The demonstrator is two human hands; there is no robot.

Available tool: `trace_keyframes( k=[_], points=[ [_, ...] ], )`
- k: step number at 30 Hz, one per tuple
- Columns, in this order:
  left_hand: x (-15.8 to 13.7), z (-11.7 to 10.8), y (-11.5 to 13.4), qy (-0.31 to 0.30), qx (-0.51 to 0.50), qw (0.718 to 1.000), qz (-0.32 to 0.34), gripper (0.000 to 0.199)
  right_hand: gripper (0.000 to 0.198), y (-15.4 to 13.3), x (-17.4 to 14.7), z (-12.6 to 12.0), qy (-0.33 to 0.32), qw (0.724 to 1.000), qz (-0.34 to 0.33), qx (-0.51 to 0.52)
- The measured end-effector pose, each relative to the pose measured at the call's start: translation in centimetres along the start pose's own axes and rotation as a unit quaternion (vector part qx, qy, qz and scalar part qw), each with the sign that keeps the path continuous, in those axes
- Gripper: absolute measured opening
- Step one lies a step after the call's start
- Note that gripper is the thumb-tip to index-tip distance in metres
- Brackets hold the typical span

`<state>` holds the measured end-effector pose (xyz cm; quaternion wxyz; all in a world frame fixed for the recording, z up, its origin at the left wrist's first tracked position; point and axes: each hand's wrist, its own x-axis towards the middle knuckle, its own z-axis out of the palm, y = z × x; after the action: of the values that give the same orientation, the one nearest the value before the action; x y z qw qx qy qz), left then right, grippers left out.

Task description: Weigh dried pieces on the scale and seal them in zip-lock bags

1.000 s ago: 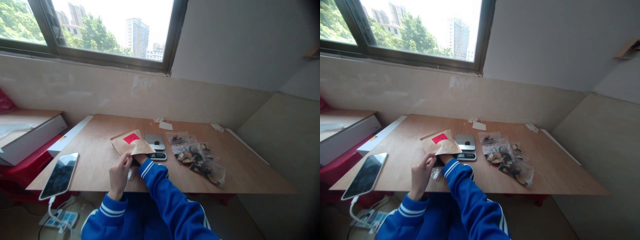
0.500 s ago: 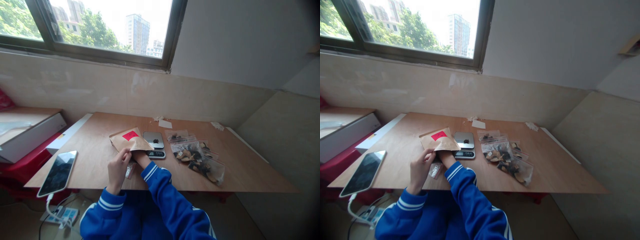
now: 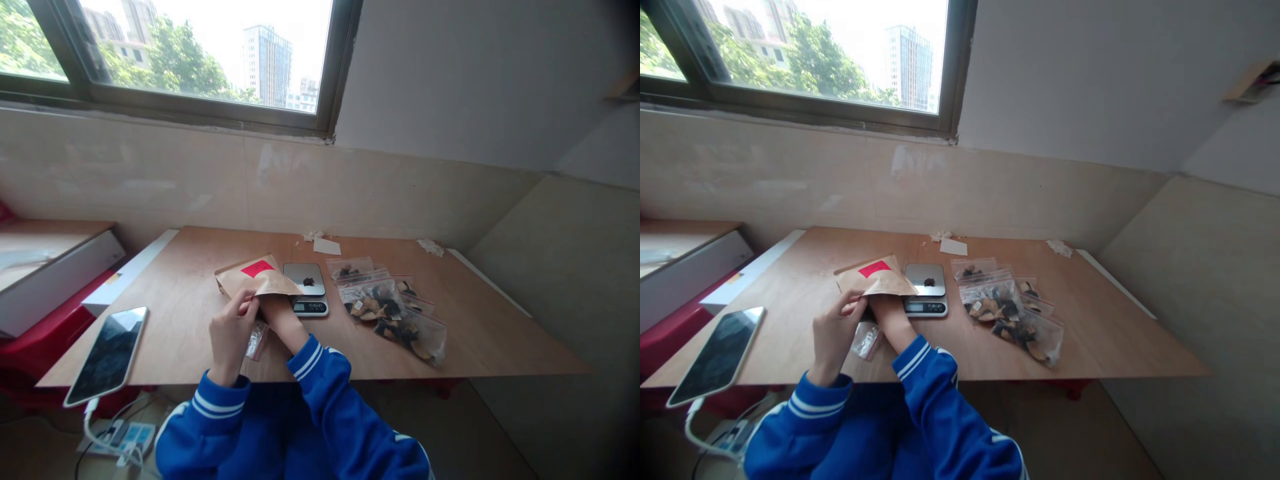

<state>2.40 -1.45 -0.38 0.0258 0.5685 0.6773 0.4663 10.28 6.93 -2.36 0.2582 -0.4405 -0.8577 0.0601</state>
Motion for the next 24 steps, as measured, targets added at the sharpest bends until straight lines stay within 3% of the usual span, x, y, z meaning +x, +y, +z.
trace_keyframes(
  k=[7,14,19,24],
  points=[
    [1.8,-0.9,0.6,-0.005,0.016,1.000,-0.002,0.014,0.028,-0.8,-2.1,-5.0,-0.050,0.993,-0.028,-0.102],
    [3.1,-1.5,0.7,-0.025,-0.014,1.000,-0.002,0.013,0.018,0.0,-3.6,-7.0,0.012,0.988,-0.054,-0.142],
    [3.4,-1.0,1.0,-0.026,-0.012,1.000,-0.003,0.013,0.020,1.2,-4.6,-8.0,0.106,0.994,-0.013,-0.003],
    [4.0,-1.0,0.5,-0.007,0.025,1.000,-0.012,0.013,0.025,3.4,-6.2,-9.2,0.231,0.948,0.045,0.214]
  ],
)
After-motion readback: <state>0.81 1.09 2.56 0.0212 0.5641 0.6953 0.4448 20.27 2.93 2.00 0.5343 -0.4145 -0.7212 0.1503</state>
